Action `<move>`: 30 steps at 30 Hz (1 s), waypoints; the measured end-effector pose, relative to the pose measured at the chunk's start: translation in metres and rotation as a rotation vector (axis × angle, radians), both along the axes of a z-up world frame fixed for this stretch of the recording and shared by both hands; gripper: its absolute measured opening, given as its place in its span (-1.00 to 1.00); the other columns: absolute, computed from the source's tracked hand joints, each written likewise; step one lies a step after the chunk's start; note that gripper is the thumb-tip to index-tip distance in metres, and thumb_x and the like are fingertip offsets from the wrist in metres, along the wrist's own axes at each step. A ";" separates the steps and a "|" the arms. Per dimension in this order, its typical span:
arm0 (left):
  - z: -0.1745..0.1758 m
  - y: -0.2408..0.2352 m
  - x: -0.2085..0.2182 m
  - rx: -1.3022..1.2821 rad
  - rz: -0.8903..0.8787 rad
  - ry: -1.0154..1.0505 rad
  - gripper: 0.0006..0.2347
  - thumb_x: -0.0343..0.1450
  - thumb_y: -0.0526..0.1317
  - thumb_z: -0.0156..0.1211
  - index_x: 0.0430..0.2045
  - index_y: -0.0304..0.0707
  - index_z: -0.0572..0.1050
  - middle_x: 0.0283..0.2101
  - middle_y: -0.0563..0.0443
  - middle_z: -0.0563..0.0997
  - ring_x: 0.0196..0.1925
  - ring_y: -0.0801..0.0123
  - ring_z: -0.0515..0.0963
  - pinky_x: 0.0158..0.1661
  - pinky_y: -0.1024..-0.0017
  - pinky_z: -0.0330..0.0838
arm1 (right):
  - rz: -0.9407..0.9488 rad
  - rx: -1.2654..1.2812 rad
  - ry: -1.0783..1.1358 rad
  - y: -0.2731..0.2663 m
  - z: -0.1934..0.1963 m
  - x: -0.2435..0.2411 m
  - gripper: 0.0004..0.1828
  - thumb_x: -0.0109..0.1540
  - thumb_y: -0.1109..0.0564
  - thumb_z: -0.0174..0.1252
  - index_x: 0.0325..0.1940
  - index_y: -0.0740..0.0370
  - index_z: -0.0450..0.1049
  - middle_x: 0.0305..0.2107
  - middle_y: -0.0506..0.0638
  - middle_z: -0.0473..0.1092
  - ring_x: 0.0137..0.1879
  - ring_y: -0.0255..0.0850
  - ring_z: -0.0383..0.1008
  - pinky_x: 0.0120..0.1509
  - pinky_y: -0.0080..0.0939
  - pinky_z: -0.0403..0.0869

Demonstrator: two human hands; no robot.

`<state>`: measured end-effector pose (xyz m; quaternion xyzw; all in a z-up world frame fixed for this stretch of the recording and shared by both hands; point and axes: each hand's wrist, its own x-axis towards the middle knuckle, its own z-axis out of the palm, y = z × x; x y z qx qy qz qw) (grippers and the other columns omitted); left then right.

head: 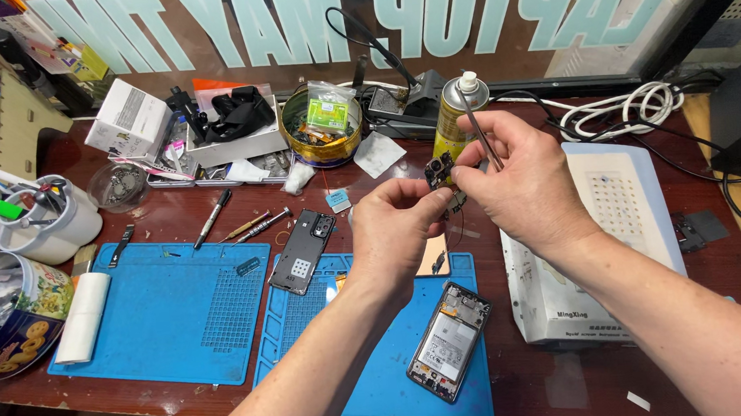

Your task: The person disassembles a smartphone, removes the back cover and internal components, and cleans the camera module using a spray and a brush. The person handles the battery, motherboard, and camera module during the process.

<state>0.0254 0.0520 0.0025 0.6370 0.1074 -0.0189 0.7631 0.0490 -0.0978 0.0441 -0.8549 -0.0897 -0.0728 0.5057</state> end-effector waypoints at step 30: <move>-0.017 0.015 0.002 -0.164 -0.042 0.024 -0.89 0.31 -0.36 0.35 -0.41 -0.35 0.52 -0.39 0.03 0.61 -0.41 0.49 0.60 -0.38 0.56 0.54 | 0.123 -0.020 0.286 -0.005 0.005 0.016 -0.49 0.09 0.25 0.28 0.15 0.24 0.51 -0.42 -0.13 0.48 -0.37 -0.44 0.42 -0.33 -0.38 0.41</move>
